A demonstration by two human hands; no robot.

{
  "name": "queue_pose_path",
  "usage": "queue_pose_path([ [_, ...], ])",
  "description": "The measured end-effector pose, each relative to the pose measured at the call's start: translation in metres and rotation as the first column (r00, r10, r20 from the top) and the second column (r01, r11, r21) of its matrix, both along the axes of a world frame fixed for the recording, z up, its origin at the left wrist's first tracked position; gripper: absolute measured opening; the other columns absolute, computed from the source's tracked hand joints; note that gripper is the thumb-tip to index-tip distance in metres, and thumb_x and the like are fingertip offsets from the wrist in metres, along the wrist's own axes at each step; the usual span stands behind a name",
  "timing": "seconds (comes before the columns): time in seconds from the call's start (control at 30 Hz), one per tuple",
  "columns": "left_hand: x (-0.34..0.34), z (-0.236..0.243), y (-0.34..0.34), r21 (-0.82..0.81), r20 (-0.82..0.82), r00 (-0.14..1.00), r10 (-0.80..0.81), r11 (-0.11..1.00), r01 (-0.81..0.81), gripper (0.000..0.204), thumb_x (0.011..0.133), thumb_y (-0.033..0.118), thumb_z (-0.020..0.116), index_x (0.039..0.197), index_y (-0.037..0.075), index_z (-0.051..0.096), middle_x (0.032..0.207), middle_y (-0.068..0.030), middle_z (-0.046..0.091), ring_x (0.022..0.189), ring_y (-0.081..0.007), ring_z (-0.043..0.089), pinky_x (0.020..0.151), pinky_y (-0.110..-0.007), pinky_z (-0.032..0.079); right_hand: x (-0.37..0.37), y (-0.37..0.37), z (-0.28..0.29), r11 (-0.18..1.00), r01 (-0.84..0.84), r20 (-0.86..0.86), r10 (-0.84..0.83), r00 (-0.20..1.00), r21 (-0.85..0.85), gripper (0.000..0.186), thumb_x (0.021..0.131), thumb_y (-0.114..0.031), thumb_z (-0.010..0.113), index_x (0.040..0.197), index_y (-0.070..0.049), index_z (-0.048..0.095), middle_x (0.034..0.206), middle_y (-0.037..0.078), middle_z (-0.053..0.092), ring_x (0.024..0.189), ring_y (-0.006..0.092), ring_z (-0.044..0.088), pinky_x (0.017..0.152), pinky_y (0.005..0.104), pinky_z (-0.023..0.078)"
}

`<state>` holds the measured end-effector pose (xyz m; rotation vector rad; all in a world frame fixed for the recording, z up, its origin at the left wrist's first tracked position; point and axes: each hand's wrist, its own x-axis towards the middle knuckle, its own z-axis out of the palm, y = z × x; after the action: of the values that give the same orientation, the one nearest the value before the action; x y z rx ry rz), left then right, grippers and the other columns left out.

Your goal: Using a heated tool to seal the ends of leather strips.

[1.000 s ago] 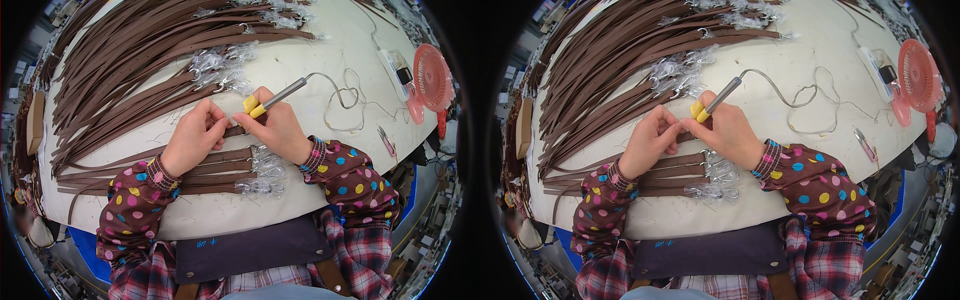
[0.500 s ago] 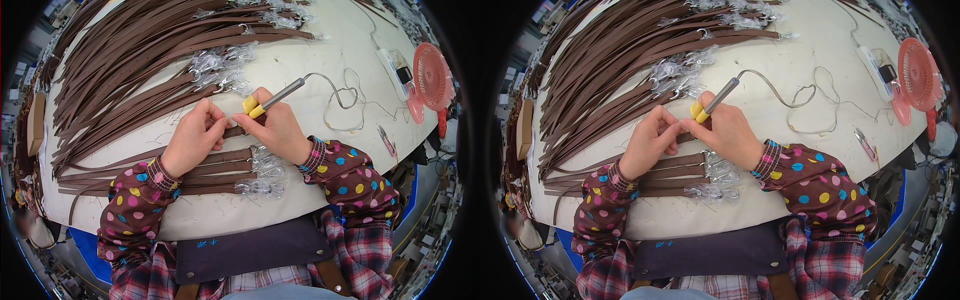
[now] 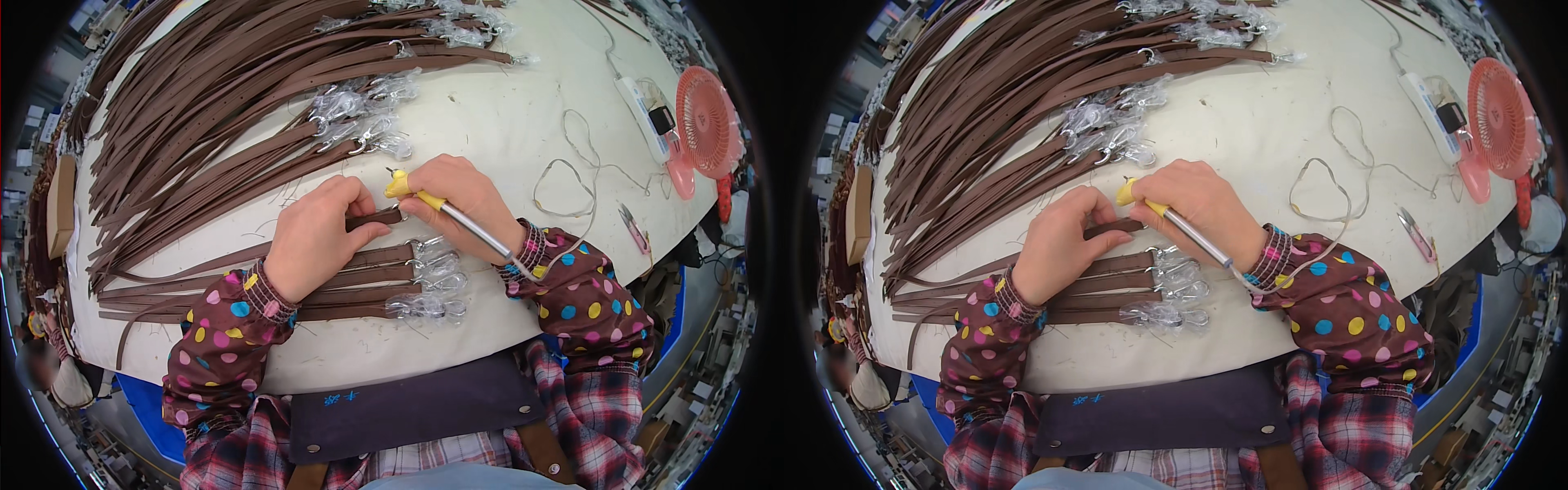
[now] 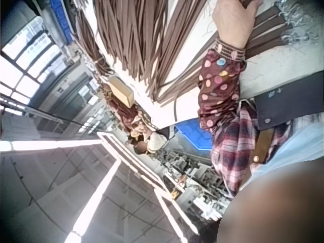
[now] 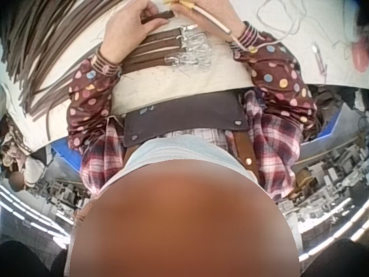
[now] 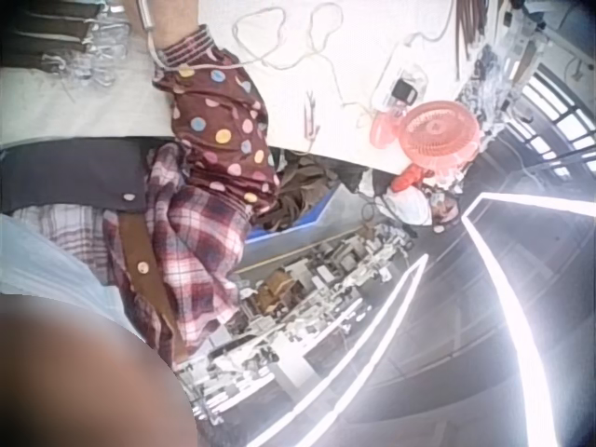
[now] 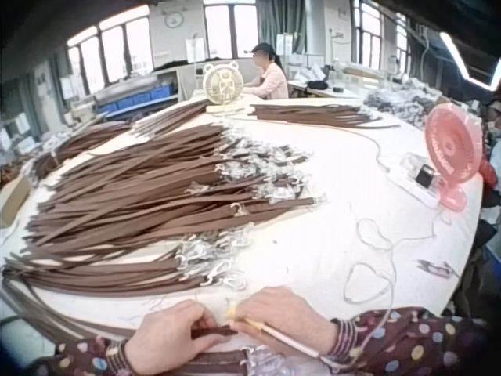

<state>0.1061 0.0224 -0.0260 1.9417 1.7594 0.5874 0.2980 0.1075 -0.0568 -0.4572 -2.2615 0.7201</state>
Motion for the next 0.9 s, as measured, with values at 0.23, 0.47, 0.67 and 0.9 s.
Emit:
queue_pose_path([
  [0.23,0.006,-0.001,-0.009,0.161,-0.145,0.989,-0.007,0.986,0.031,0.018,0.077,0.015,0.07,0.084,0.007,0.055,0.081,-0.0052,0.059,0.07,-0.0231,0.062,0.056,-0.033,0.048,0.005,0.005,0.007,0.992,0.013,0.051,-0.02,0.999,0.125,0.017,0.079,-0.008,0.067,0.094,-0.01,0.059,0.086,0.005,0.061,0.08,0.0242,0.058,0.074,0.0334,0.042],
  [0.47,-0.001,0.003,0.0,-0.092,0.121,0.993,0.008,0.996,0.003,0.022,0.075,0.01,0.072,0.09,0.004,0.057,0.077,-0.0074,0.061,0.065,-0.0222,0.061,0.059,-0.032,0.05,0.005,-0.002,0.015,0.989,0.011,-0.082,-0.024,0.996,-0.15,0.016,0.085,-0.011,0.066,0.099,-0.004,0.061,0.081,0.008,0.06,0.072,0.022,0.057,0.067,0.0303,0.044],
  [0.67,0.002,0.008,0.01,-0.194,0.19,0.982,0.01,0.981,0.028,0.024,0.075,0.013,0.073,0.094,0.006,0.059,0.074,-0.0064,0.061,0.062,-0.0201,0.058,0.058,-0.031,0.047,0.005,-0.01,0.012,0.838,-0.082,-0.229,-0.052,0.972,-0.539,0.018,0.088,-0.017,0.064,0.096,-0.001,0.061,0.08,0.006,0.061,0.07,0.0123,0.054,0.064,0.0248,0.043],
  [0.9,-0.001,0.003,0.013,-0.204,0.236,0.97,-0.051,0.974,0.101,0.018,0.077,0.014,0.071,0.09,0.006,0.06,0.072,-0.0049,0.061,0.058,-0.0187,0.055,0.056,-0.03,0.045,0.002,-0.012,0.012,0.811,-0.011,-0.2,-0.132,0.971,-0.585,0.018,0.089,-0.019,0.062,0.091,-0.002,0.054,0.075,0.003,0.06,0.067,0.0089,0.053,0.062,0.0234,0.044],
])
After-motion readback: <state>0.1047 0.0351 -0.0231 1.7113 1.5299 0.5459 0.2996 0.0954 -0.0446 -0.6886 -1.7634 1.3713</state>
